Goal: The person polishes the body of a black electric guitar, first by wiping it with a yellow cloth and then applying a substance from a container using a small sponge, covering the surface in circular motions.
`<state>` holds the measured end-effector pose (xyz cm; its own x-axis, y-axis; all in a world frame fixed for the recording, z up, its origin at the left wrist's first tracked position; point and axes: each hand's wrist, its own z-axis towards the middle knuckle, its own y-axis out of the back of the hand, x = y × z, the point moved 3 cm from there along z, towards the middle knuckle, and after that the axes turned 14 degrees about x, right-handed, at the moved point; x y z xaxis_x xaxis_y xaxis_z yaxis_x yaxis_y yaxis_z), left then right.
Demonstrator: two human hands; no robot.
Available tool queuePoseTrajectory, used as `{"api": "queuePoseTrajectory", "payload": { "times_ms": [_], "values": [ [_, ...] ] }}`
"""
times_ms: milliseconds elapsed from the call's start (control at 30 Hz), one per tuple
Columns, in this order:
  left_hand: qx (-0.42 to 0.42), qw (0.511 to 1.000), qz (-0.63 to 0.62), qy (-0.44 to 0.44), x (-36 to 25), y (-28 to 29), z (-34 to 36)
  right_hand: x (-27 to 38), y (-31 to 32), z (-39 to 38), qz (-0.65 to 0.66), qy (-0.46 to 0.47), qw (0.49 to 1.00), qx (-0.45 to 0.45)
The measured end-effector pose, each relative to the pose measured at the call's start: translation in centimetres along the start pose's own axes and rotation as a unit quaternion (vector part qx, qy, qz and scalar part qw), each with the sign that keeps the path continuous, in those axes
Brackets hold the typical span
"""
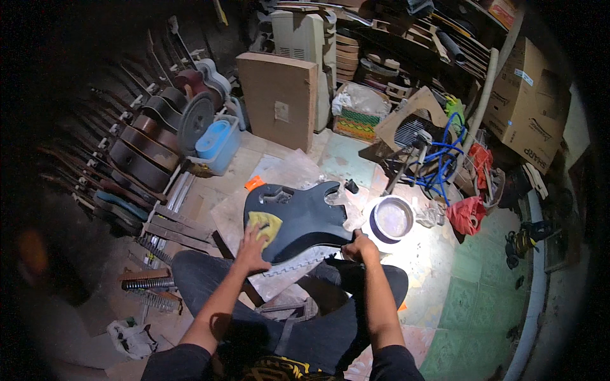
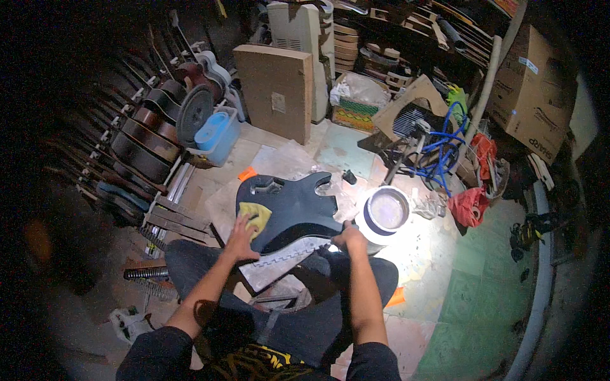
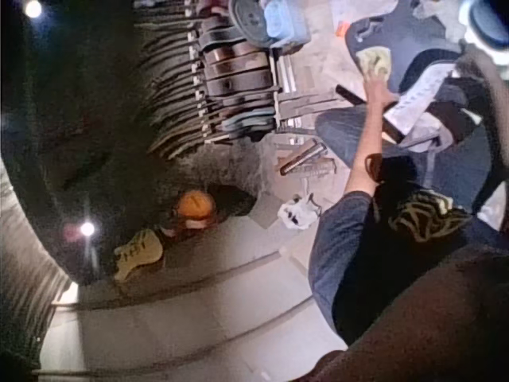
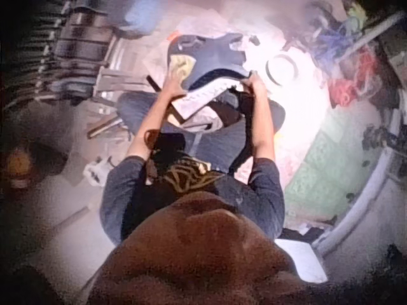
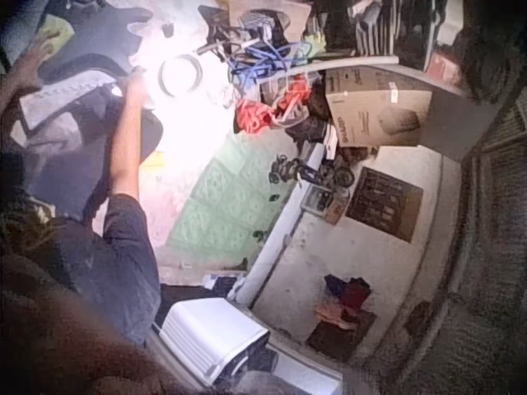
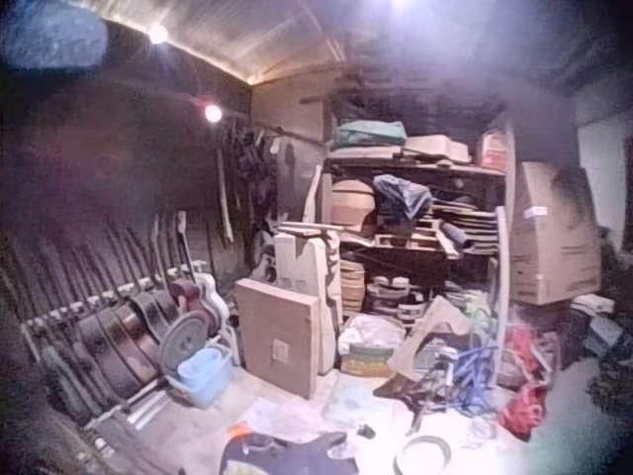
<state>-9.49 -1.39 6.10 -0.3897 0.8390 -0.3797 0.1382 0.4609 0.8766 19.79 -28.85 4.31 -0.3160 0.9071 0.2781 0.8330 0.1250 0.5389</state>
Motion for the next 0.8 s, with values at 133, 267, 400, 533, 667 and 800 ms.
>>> {"api": "queuePoseTrajectory", "payload": {
  "times_ms": [133, 267, 400, 533, 667, 800],
  "values": [
    [0.026, 1.0, -0.005, 0.011, 1.5, 0.8, 3.1, -0.6, -5.3, -0.9, 0.002, 0.044, 0.997, 0.07],
    [-0.027, 0.998, -0.014, 0.05, 2.4, 0.5, 4.6, 4.7, -9.3, -5.7, 0.039, 0.062, 0.997, 0.039],
    [0.014, 0.999, -0.046, -0.018, -2.4, 0.7, 6.1, 6.6, -11.7, -7.4, 0.1, 0.072, 0.991, 0.042],
    [-0.004, 0.998, -0.058, 0.024, -3.8, 0.7, 6.3, 7.9, -12.7, -8.6, 0.161, 0.105, 0.98, 0.05],
    [-0.058, 0.996, -0.059, 0.039, -3.7, 0.8, 5.1, 6.8, -12.6, -10.2, 0.347, 0.181, 0.919, -0.039],
    [-0.154, 0.976, -0.152, -0.009, -6.3, 0.4, 2.3, 5.7, -12.7, -11.9, 0.685, 0.213, 0.696, 0.043]
  ]
}}
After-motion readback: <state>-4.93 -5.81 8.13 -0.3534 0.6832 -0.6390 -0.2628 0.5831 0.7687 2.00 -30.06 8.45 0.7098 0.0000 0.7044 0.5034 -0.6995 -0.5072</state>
